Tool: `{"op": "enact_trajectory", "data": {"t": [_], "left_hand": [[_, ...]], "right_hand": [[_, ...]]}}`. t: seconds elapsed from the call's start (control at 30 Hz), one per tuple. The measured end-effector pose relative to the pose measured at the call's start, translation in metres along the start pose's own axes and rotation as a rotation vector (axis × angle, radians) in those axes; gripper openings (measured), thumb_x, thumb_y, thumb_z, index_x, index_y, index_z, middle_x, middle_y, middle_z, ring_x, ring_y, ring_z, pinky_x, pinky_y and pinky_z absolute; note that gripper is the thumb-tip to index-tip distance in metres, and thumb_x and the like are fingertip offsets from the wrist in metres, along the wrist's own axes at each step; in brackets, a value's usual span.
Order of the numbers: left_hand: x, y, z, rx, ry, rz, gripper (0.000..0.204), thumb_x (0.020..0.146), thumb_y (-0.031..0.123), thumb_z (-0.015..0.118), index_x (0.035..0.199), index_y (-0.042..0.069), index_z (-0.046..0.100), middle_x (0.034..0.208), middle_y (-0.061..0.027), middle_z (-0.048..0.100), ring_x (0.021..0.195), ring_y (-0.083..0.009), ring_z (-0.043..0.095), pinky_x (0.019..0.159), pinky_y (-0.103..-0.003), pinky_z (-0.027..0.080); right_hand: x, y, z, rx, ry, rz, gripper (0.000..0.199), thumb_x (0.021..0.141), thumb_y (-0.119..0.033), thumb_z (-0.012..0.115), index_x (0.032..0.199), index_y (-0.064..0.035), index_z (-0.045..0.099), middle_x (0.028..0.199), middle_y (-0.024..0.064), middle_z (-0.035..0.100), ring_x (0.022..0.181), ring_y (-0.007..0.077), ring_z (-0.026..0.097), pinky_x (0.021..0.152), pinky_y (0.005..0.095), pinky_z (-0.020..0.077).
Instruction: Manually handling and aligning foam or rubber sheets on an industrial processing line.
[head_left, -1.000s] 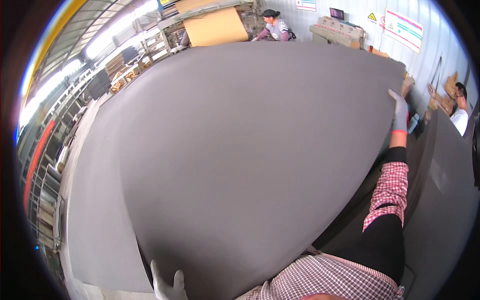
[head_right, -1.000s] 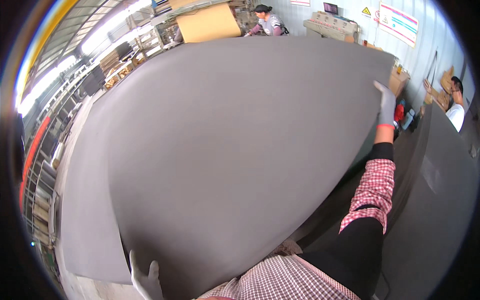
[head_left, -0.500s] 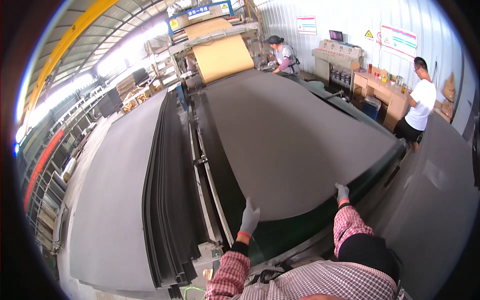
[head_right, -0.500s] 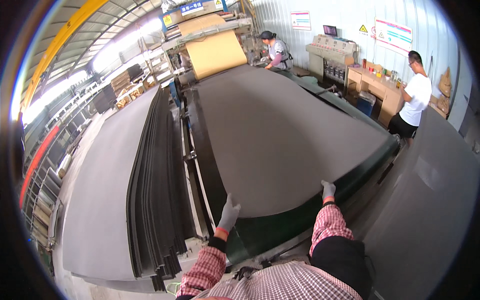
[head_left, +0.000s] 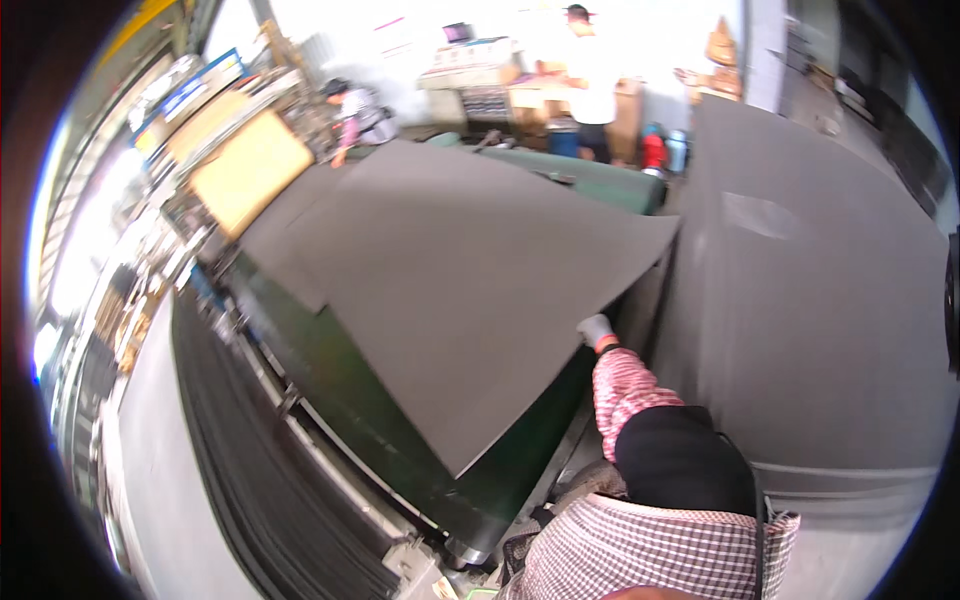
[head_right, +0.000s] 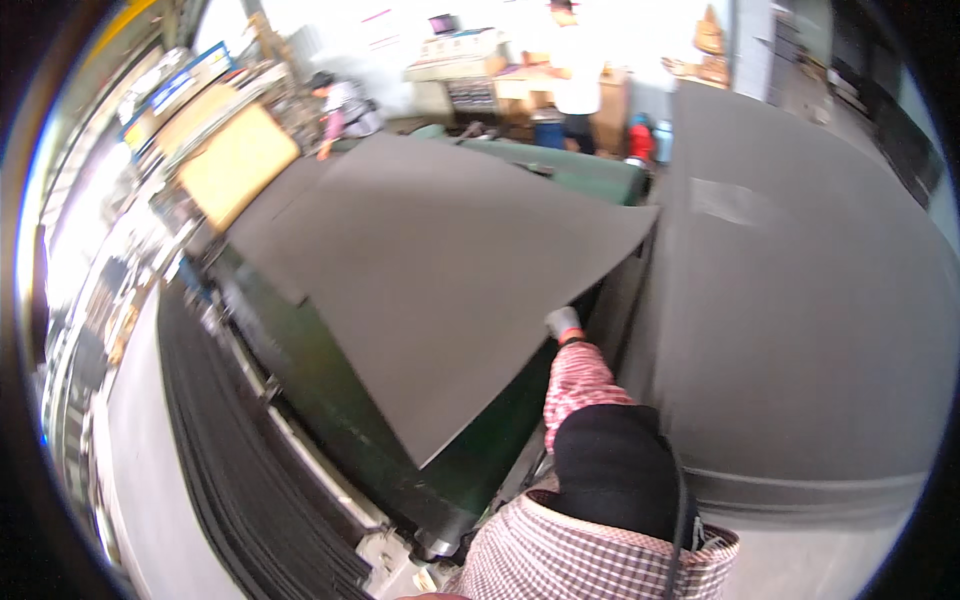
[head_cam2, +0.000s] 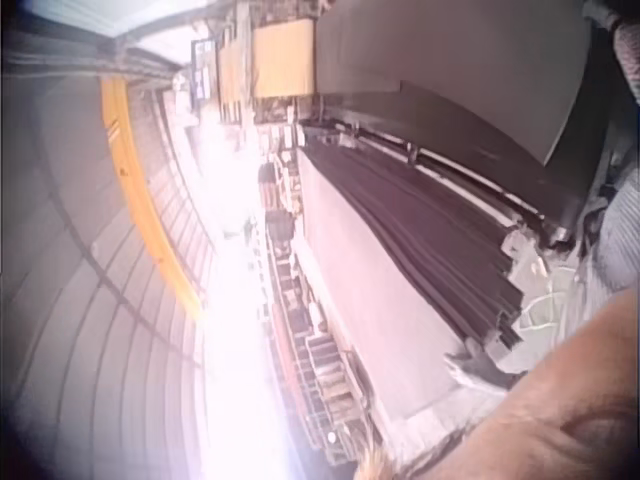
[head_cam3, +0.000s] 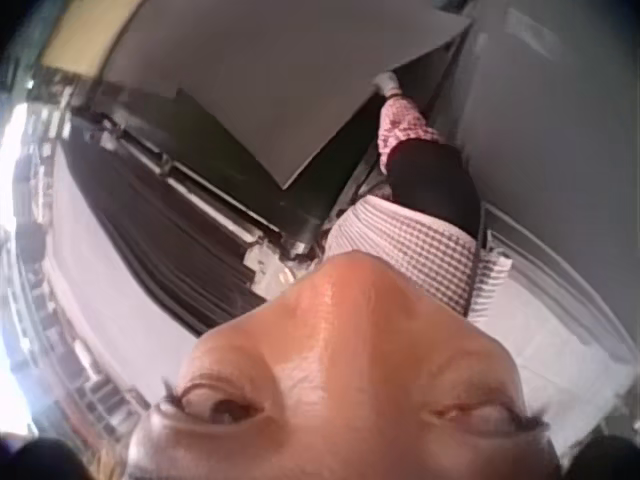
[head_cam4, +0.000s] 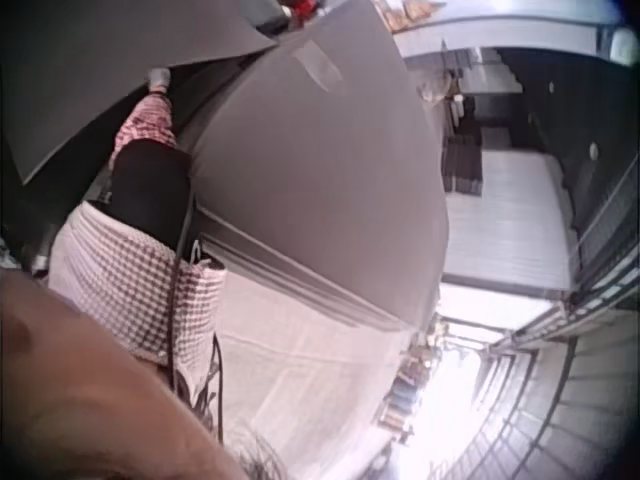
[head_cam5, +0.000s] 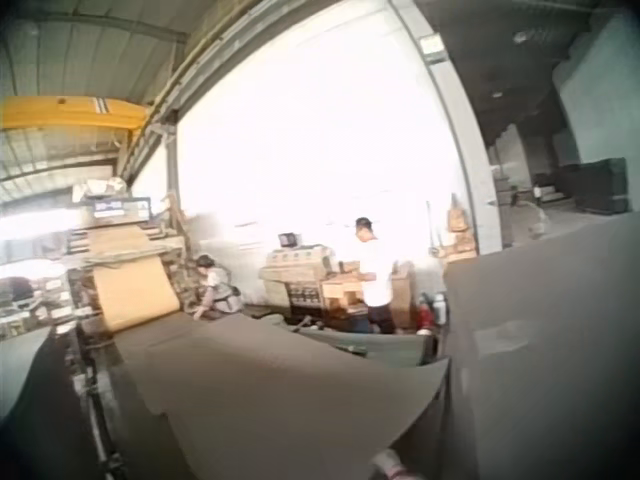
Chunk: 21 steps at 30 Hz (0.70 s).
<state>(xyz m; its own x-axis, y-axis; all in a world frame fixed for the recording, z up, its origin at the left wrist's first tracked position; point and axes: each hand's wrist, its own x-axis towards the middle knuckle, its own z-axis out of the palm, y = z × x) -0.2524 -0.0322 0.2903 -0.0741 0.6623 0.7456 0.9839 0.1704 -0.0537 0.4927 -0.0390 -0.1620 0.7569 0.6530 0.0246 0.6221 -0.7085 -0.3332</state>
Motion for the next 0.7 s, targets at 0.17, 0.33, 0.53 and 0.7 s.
{"op": "enact_trajectory", "data": {"t": [0.17, 0.33, 0.53, 0.7], "left_hand": [[-0.009, 0.014, -0.012, -0.052, -0.422, -0.17, 0.036, 0.074, 0.021, 0.066, 0.106, 0.005, 0.063, 0.099, -0.0206, 0.06, 0.097, -0.0362, 0.053, 0.082, -0.046, 0.043], [-0.003, 0.006, 0.015, -0.407, -0.558, -0.147, 0.036, 0.077, 0.019, 0.066, 0.108, 0.002, 0.061, 0.098, -0.0185, 0.061, 0.091, -0.0307, 0.056, 0.08, -0.04, 0.045], [-0.014, -0.037, 0.028, -0.579, -0.629, -0.392, 0.036, 0.08, 0.017, 0.066, 0.111, -0.001, 0.059, 0.096, -0.016, 0.064, 0.084, -0.0241, 0.059, 0.077, -0.034, 0.048], [0.002, -0.055, 0.055, -0.714, -0.439, -0.374, 0.036, 0.08, 0.017, 0.069, 0.107, -0.004, 0.061, 0.088, -0.0146, 0.067, 0.081, -0.0212, 0.062, 0.076, -0.029, 0.049]], "right_hand": [[-0.054, -0.086, 0.099, -0.291, -0.124, -0.114, 0.016, 0.073, -0.014, 0.058, 0.086, -0.0161, 0.067, 0.091, 0.0065, 0.067, 0.083, 0.025, 0.065, 0.067, 0.0378, 0.0518], [-0.022, 0.047, 0.088, -0.428, 0.138, -0.055, 0.015, 0.071, -0.012, 0.058, 0.082, -0.0143, 0.069, 0.084, 0.008, 0.067, 0.077, 0.0265, 0.064, 0.067, 0.0384, 0.0507], [0.033, -0.14, -0.062, 0.713, 0.153, -0.058, 0.025, 0.071, -0.029, 0.055, 0.068, -0.0053, 0.064, 0.074, 0.019, 0.061, 0.068, 0.0344, 0.061, 0.059, 0.0435, 0.0462], [0.005, -0.035, -0.095, 0.51, 0.622, -0.332, 0.019, 0.074, -0.018, 0.059, 0.073, 0.0001, 0.063, 0.064, 0.0103, 0.059, 0.06, 0.0213, 0.054, 0.057, 0.0377, 0.0414]]}}
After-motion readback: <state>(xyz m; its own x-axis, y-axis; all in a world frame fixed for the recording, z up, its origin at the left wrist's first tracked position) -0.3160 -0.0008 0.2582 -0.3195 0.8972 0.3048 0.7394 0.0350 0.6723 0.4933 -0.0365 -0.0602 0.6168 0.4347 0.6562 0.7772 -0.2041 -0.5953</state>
